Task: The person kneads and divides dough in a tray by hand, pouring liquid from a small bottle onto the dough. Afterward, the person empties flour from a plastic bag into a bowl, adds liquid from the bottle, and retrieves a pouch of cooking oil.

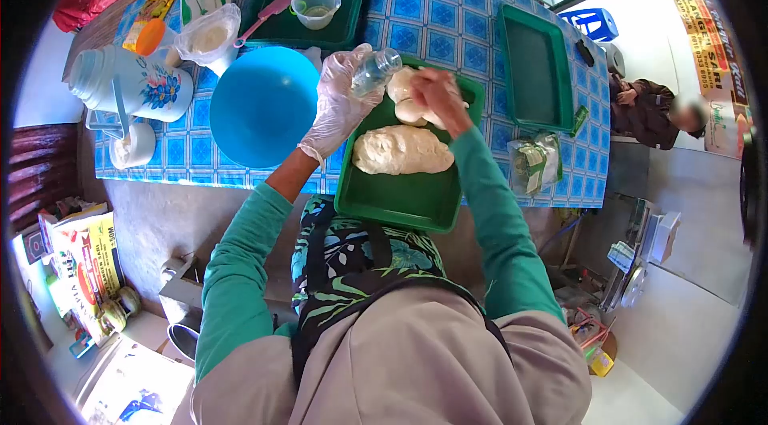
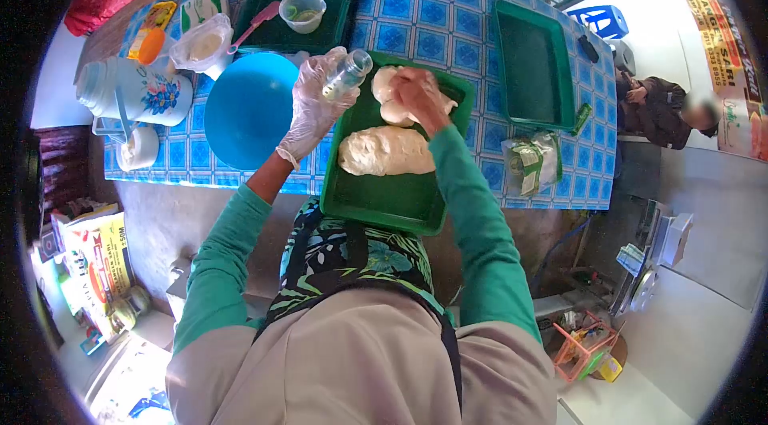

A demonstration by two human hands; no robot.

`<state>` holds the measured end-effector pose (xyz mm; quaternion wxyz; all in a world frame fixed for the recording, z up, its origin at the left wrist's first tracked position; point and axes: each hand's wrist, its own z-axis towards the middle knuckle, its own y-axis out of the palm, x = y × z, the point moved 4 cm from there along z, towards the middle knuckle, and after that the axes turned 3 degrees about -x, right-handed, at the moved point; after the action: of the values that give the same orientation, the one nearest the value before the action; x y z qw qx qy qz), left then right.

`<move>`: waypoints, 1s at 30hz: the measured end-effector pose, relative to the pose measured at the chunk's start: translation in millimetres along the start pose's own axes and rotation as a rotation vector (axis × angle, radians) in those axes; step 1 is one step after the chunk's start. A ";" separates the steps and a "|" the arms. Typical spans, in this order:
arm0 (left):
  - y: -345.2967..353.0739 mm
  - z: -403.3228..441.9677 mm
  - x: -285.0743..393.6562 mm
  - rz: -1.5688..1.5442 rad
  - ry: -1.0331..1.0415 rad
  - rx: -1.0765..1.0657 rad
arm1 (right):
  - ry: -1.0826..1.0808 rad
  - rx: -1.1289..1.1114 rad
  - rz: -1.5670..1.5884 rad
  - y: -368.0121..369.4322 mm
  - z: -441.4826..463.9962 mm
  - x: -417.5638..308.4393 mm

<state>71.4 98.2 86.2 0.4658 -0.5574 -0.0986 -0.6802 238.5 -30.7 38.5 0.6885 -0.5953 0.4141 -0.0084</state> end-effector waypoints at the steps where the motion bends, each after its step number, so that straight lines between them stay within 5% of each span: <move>1: 9.1 -4.5 -9.5 -0.157 -0.082 0.017 | 0.215 -0.084 0.473 43.3 8.2 32.1; 2: 8.1 -2.7 1.4 -0.125 -0.089 -0.023 | 0.425 -0.162 0.947 70.5 10.0 48.7; 4: 5.2 0.9 24.9 -0.059 -0.099 -0.102 | 0.454 -0.196 0.864 58.6 22.3 35.6; 6: 9.8 -6.1 23.7 0.228 0.103 -0.169 | 0.510 -0.221 0.791 47.5 11.5 28.8; 9: 15.9 -8.7 20.3 0.441 0.252 -0.265 | 0.264 -0.147 0.901 3.8 -25.4 8.3; 11: 21.7 -17.7 17.7 0.506 0.291 -0.450 | 0.480 -0.066 1.325 -29.5 -55.7 -20.1; 14: 37.3 -24.8 22.2 0.590 0.375 -0.570 | 0.324 -0.178 1.188 -22.3 -76.2 -7.6; 18: 50.1 -29.3 39.6 0.751 0.709 -0.480 | 0.469 -0.071 1.277 -7.3 -88.9 10.3; 30: 61.2 -40.4 49.5 0.885 0.790 -0.567 | 0.525 -0.066 1.319 -21.4 -109.6 4.2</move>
<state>92.8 12.5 90.1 0.5377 -0.3547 0.5014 -0.5776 188.0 -128.1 59.5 0.4093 -0.2192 0.8404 0.2794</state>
